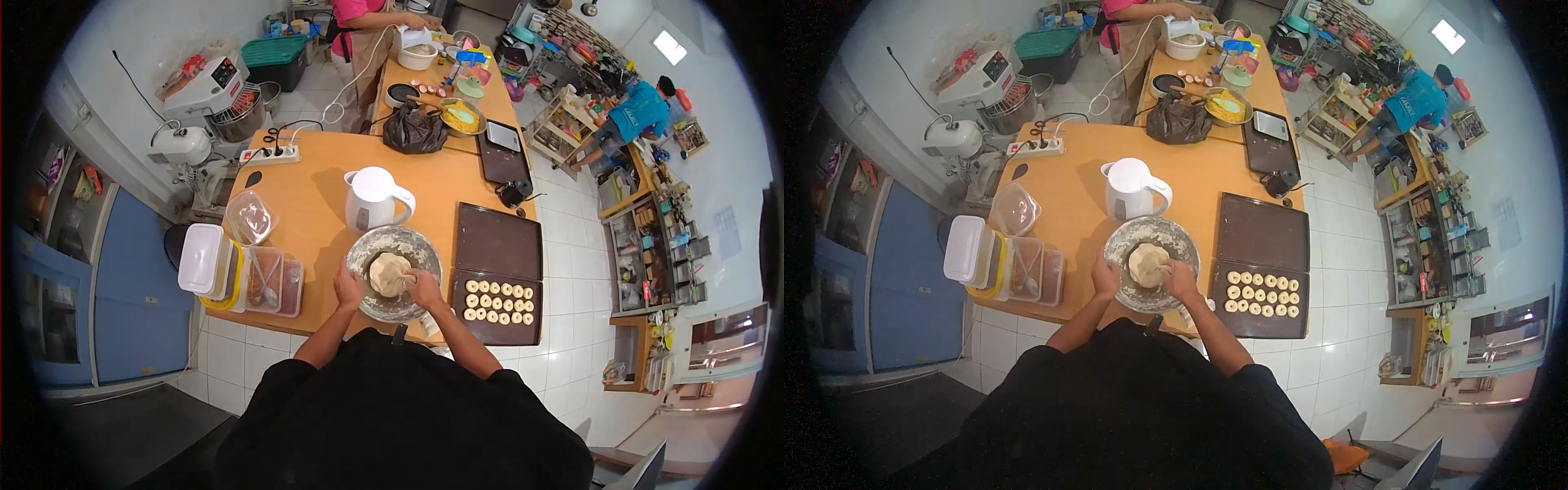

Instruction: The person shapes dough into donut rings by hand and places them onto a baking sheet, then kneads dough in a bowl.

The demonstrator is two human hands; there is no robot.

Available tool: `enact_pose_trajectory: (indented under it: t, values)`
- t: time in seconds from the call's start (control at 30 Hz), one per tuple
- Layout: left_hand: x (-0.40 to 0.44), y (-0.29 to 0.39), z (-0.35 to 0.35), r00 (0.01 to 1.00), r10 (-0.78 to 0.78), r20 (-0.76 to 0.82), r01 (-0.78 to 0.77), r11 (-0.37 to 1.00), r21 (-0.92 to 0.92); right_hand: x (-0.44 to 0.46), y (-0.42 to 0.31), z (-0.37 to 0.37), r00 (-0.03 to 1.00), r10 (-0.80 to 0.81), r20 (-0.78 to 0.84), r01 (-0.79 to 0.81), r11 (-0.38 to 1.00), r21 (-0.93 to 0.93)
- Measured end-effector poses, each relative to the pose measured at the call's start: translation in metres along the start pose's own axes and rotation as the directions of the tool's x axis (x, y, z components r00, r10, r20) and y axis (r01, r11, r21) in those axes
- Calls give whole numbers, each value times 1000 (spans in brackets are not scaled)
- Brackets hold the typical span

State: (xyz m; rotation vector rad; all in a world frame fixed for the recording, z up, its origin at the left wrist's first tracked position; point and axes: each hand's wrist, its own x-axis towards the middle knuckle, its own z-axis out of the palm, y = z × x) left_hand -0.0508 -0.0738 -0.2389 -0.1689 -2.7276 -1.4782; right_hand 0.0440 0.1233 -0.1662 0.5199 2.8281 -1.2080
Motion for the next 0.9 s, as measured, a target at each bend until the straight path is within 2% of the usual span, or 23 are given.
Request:
enact_pose_trajectory:
  t: [0.13, 0.23, 0.3, 0.53, 0.73, 0.8, 0.9]
  values:
    - [3, -4, 4, 999, -32, 44, 32, 999, -9, 0, -4, -4, 1000, -15, -14, 14, 999, -46]
    - [2, 9, -4, 996, -52, 66, 52, 999, -5, 3, -2, -5, 995, -92, -43, 88, 993, -83]
    - [2, 9, -4, 995, -60, 81, 61, 998, -13, 2, -14, -14, 1000, 7, -3, -8, 998, -69]
    - [1, -2, 2, 1000, -2, 29, 1, 1000, 18, 8, -14, -22, 998, -60, -4, 59, 995, -84]
    - [1, 0, 3, 1000, 1, 26, -2, 999, 32, 9, -18, -33, 999, 26, 25, -25, 999, -41]
    - [1, 1, 2, 1000, 6, 9, -6, 999, 40, 10, -17, -34, 997, -70, 19, 72, 987, -143]
    - [3, 6, -2, 999, -12, 52, 10, 999, 45, 13, -17, -35, 997, 14, 76, -8, 996, -85]
